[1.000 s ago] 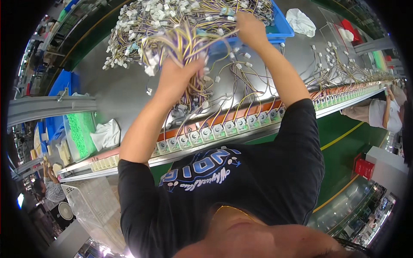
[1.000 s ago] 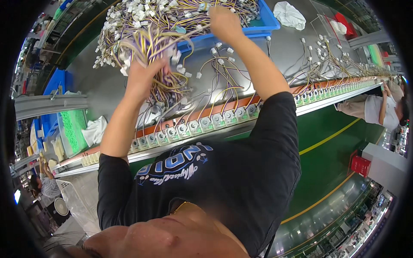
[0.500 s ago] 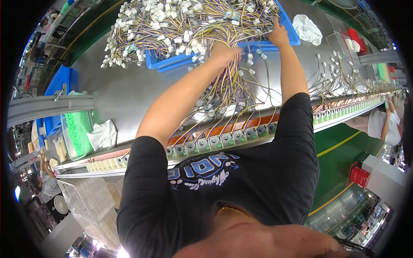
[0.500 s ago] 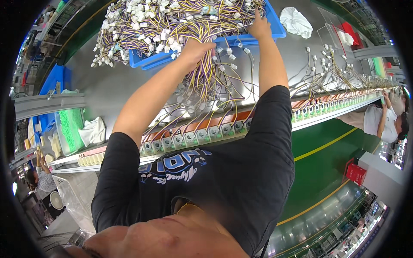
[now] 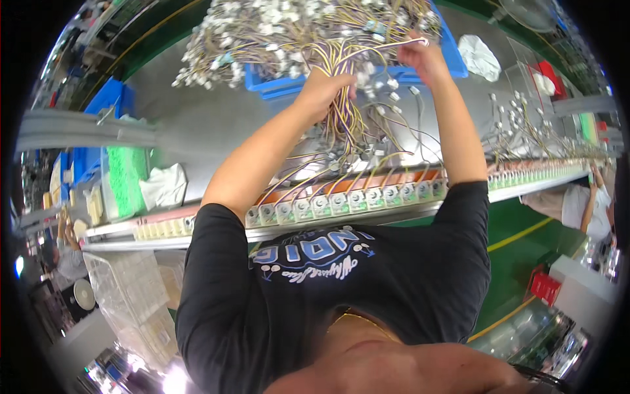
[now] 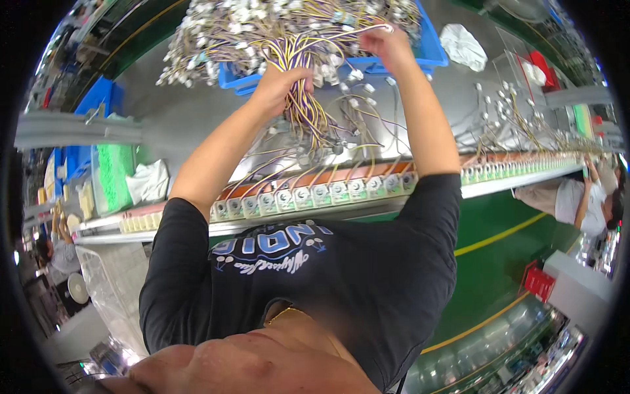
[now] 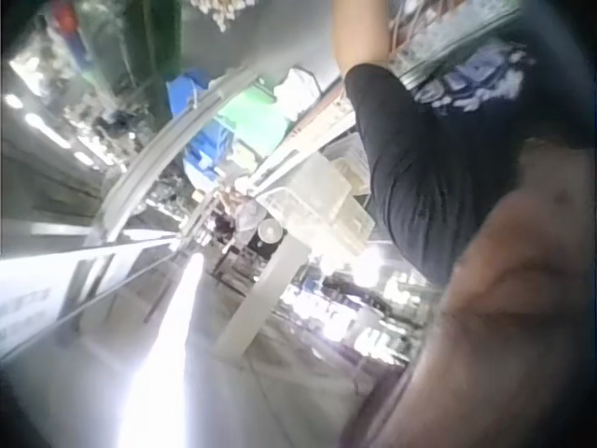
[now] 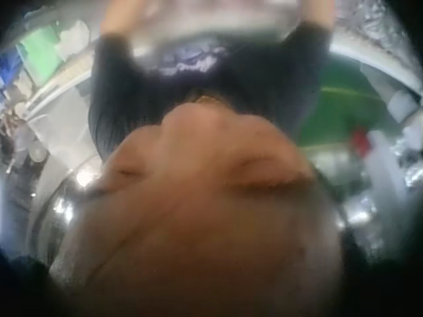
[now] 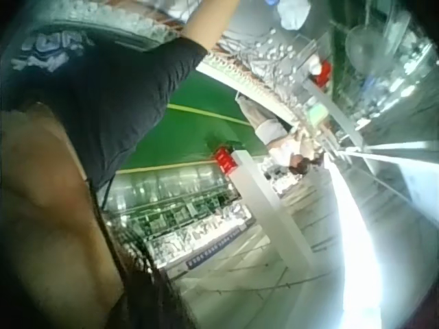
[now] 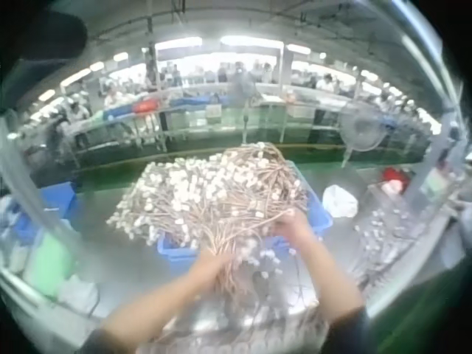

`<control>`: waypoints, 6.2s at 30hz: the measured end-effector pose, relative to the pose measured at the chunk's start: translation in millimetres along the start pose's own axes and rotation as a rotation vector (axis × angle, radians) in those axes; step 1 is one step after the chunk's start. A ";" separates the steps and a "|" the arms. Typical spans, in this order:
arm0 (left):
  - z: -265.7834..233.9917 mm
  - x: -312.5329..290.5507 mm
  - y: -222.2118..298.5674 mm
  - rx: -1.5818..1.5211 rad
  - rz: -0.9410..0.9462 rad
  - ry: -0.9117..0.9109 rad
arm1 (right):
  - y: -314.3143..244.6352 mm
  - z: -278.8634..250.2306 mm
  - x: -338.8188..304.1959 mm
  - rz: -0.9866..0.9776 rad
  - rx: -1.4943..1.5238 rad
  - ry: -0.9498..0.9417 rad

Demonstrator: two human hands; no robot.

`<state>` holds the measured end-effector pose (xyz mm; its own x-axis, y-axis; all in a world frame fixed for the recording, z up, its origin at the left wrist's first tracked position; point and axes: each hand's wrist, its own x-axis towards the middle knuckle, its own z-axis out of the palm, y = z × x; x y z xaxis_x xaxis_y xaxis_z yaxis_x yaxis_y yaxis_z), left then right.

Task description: Assembling wiring harnesses and plastic components on a production line.

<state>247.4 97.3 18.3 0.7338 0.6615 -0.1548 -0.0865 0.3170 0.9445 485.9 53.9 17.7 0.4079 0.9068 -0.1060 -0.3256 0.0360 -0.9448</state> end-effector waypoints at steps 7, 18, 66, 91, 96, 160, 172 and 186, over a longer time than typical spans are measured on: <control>-12.4 -67.9 97.7 -0.061 0.254 0.024 | 7.2 114.4 -84.8 0.025 -0.113 -0.355; -117.7 -113.6 160.2 -0.030 0.370 0.078 | -0.1 271.0 -143.9 -1.480 -0.797 0.168; -323.7 -164.6 74.1 -0.188 -0.054 0.003 | 122.0 337.8 -77.3 0.297 -0.267 -0.419; -348.7 -88.6 98.4 -0.263 -0.007 0.206 | 118.6 326.4 44.2 -0.244 -0.831 0.118; -375.1 -80.5 46.8 0.104 0.008 0.179 | 93.3 347.0 22.2 -0.064 -0.697 0.065; -340.6 -328.1 64.0 0.787 0.260 0.553 | 55.6 342.8 -55.5 -0.758 -1.625 0.180; -329.3 -324.6 37.7 0.795 0.396 0.171 | 175.0 459.4 -191.8 -0.219 -0.682 -0.647; -314.4 -334.6 36.3 0.771 0.190 0.110 | 174.9 458.6 -224.7 -0.055 -0.764 -0.453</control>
<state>-213.1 101.2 13.2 0.6794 0.7327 0.0395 0.3158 -0.3405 0.8856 -53.9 49.0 18.4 -0.0228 0.9970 -0.0746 0.4085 -0.0588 -0.9109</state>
